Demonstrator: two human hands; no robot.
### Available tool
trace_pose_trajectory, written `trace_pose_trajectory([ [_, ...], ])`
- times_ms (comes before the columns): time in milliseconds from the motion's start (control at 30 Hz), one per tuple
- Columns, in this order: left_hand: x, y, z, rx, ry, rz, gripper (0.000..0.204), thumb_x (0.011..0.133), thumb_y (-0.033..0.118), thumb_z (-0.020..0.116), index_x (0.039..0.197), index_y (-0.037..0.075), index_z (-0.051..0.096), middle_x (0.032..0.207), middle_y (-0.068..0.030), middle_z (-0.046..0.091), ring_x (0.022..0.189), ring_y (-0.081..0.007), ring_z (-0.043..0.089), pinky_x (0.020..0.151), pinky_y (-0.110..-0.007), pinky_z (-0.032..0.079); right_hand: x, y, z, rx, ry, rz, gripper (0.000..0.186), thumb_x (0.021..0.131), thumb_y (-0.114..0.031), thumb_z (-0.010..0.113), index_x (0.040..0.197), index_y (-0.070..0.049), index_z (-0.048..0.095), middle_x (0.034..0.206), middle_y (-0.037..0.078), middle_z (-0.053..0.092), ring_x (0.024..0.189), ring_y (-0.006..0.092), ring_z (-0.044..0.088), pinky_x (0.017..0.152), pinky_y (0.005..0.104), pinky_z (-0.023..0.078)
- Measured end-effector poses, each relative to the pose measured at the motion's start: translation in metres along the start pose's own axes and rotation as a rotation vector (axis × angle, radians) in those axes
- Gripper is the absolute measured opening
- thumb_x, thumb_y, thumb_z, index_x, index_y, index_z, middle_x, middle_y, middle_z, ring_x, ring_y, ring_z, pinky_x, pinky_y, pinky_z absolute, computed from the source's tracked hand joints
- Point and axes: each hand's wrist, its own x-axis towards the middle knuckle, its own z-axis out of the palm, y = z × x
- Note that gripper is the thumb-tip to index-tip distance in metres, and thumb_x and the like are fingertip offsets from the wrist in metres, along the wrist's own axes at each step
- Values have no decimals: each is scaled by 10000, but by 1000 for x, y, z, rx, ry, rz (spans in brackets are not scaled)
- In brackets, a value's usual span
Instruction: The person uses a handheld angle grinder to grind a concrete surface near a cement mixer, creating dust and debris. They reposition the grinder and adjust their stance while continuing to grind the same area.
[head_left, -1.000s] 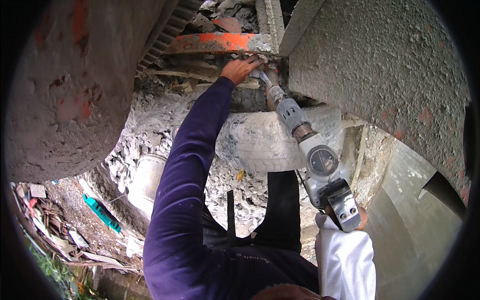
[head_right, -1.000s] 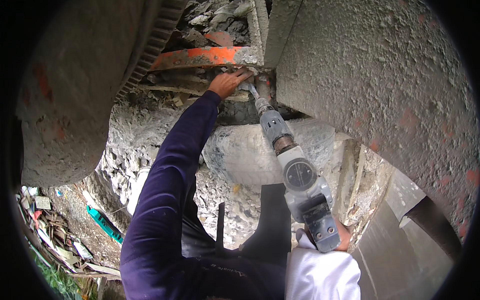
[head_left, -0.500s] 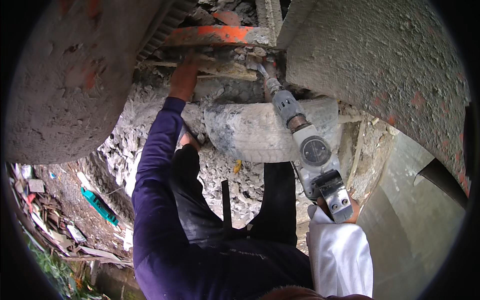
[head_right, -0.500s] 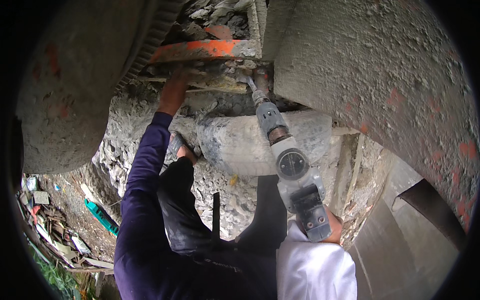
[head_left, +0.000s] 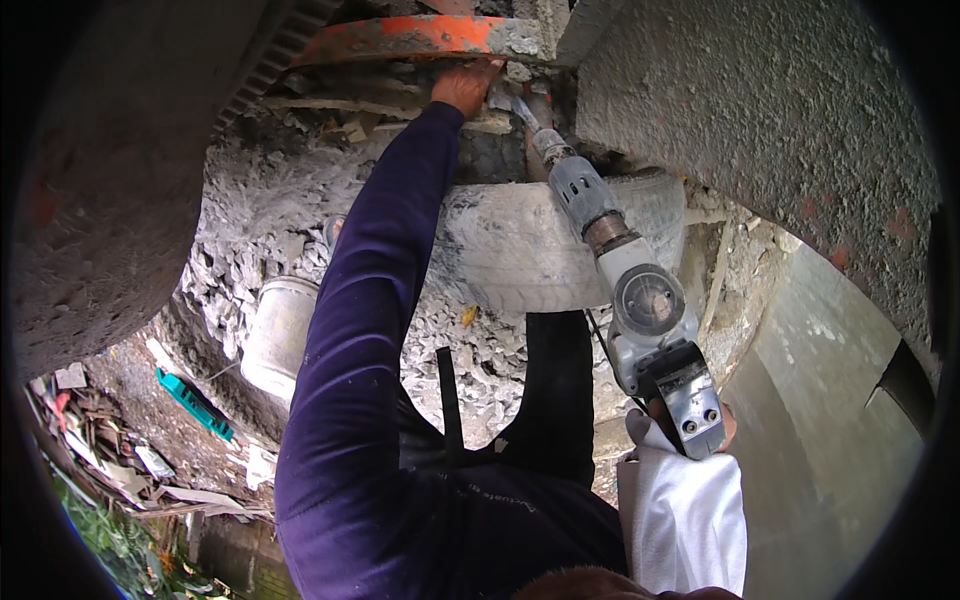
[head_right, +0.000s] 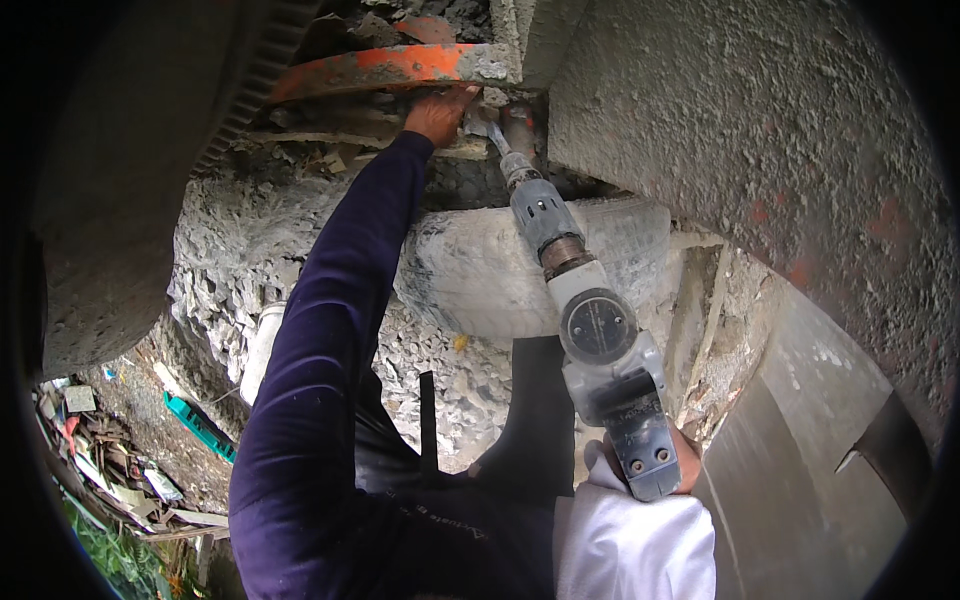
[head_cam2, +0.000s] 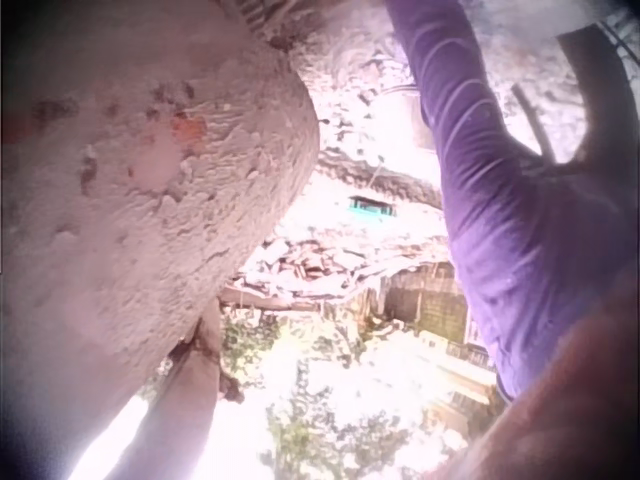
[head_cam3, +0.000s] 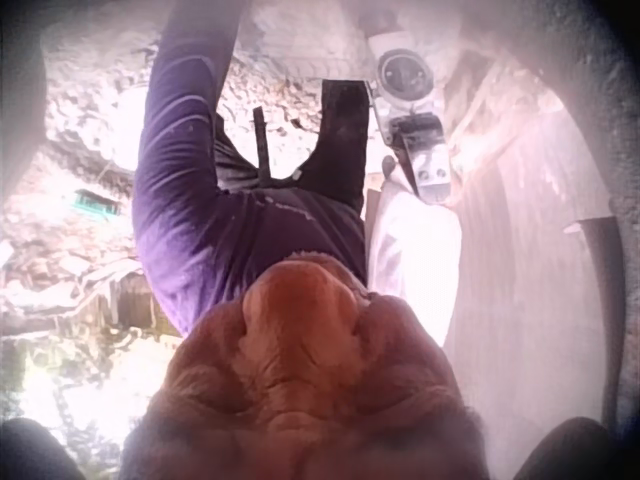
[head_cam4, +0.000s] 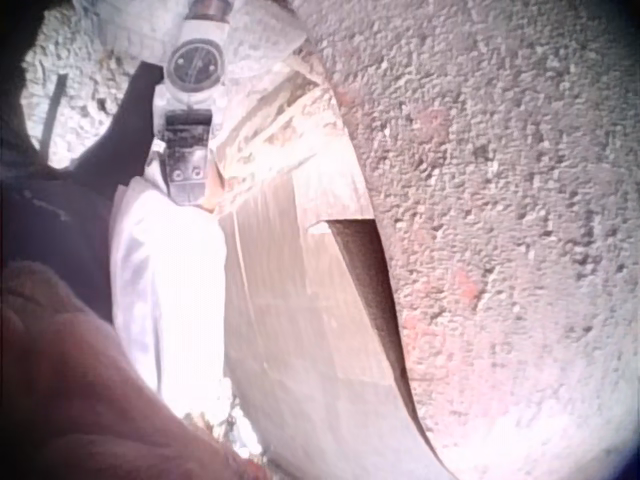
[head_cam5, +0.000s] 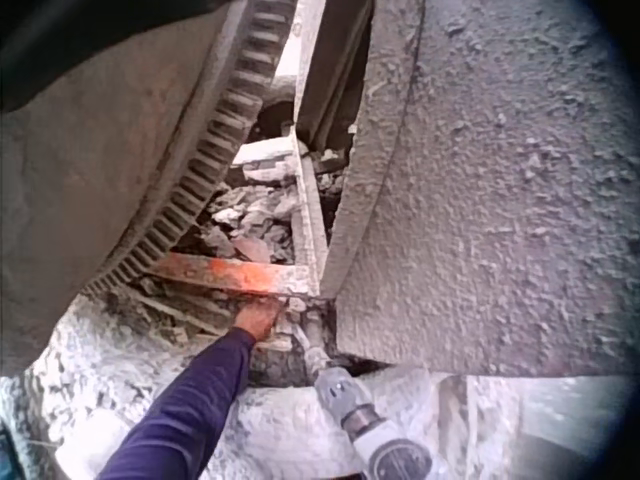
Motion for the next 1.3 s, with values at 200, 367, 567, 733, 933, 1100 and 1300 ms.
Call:
trace_pose_trajectory([
  [200,-42,-9,-23,135,-140,-232,501,956,243,611,1444,161,529,1338,-109,646,957,-317,735,801,-516,587,4,-1,-8,-93,-125,-112,240,872,-53,791,1075,-63,662,981,64,690,865,142,644,742,322,533],
  [367,-105,-30,-105,-65,-4,-532,298,955,327,635,1114,89,715,1113,-168,726,992,-382,710,827,-519,575,-7,-14,10,-235,33,-137,237,882,-58,788,1081,-63,660,972,70,699,862,147,659,741,326,538],
  [567,-233,38,-132,-576,167,-381,335,986,305,676,1152,14,685,1064,-226,730,950,-406,713,810,-470,568,-20,-26,66,-296,510,-165,251,837,-89,805,1060,-30,706,843,109,749,761,185,722,720,349,565],
  [733,-295,145,-203,-1170,92,-599,462,1020,440,635,1243,35,642,1077,-196,732,938,-310,717,844,-402,550,-26,-30,97,-646,443,-420,360,784,-122,772,1109,-2,676,924,282,708,912,496,690,758,463,562],
  [933,-316,231,-286,-1840,122,-800,828,1010,665,499,1412,-59,508,1350,-280,612,1296,-358,580,1094,-414,433,-21,-52,119,-676,349,-523,244,854,-145,779,1031,2,700,874,246,733,879,418,743,739,415,563],
  [1100,-303,237,-321,-2228,286,-793,1072,928,739,571,1502,-138,347,1423,-312,535,1358,-369,531,1127,-392,417,-16,-44,129,-770,341,-446,250,873,-165,782,1050,-2,713,895,176,768,825,240,751,760,375,560],
  [1300,-303,219,-326,-2269,239,-990,1187,872,751,635,1530,-159,251,1464,-332,472,1348,-394,534,1085,-401,463,-13,-45,165,-784,306,-430,308,852,-173,803,1081,4,697,910,167,770,845,226,744,770,377,555],
])
